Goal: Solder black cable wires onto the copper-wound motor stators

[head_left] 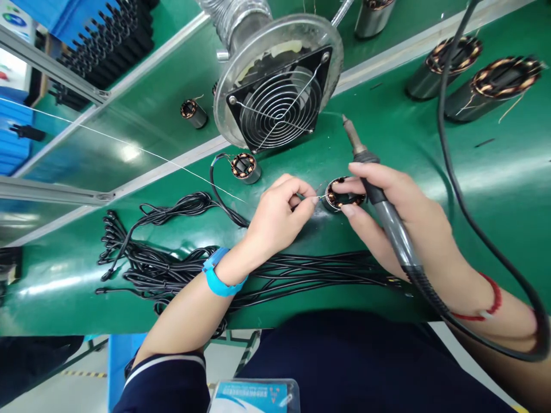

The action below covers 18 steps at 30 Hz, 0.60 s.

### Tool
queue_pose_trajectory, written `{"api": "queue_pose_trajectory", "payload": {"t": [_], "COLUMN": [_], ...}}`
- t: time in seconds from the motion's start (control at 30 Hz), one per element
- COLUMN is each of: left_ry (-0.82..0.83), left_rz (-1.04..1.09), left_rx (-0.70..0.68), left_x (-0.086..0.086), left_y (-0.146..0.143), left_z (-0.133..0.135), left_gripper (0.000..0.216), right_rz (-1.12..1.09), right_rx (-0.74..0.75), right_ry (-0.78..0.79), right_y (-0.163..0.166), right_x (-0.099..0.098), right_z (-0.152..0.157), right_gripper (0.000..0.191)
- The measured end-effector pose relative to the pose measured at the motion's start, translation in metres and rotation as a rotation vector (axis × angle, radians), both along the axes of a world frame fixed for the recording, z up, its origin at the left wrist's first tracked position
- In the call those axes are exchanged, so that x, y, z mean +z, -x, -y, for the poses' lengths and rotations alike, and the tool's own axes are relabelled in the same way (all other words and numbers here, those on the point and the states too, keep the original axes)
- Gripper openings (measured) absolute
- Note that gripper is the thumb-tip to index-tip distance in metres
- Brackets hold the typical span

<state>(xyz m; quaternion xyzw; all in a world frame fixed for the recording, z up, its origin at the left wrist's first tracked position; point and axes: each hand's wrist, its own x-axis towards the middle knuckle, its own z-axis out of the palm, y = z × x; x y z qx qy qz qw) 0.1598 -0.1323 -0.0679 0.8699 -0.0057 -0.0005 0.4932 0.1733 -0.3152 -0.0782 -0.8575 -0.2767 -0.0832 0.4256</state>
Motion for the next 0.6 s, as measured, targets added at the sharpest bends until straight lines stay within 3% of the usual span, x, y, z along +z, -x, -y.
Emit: {"api": "queue_pose_trajectory", "payload": {"t": [0.17, 0.4, 0.5, 0.6], "left_ry": [0.057, 0.248, 0.239, 0.112], "left_rz": [-0.044, -0.169, -0.041, 0.171], "left_rx": [0.002, 0.001, -0.025, -0.084], "left_x": [0.0, 0.003, 0.004, 0.003], "left_y": [-0.001, -0.001, 0.002, 0.006], "left_z": [-0.001, -0.001, -0.002, -0.003], "left_gripper": [0.011, 0.012, 0.012, 0.011], "right_rz": [0.054, 0.186, 0.18, 0.121], "right_rx": [-0.056, -0.022, -0.027, -0.01], "right_ry": [-0.014, 0.197, 0.167, 0.044], "right_y": [0.002, 0.002, 0.003, 0.004], "right_x": [-0.004, -0.006, -0.006, -0.005], "right_z": [-0.003, -0.01, -0.012, -0.012], "right_gripper": [0.046, 0.038, 0.039, 0.047]}}
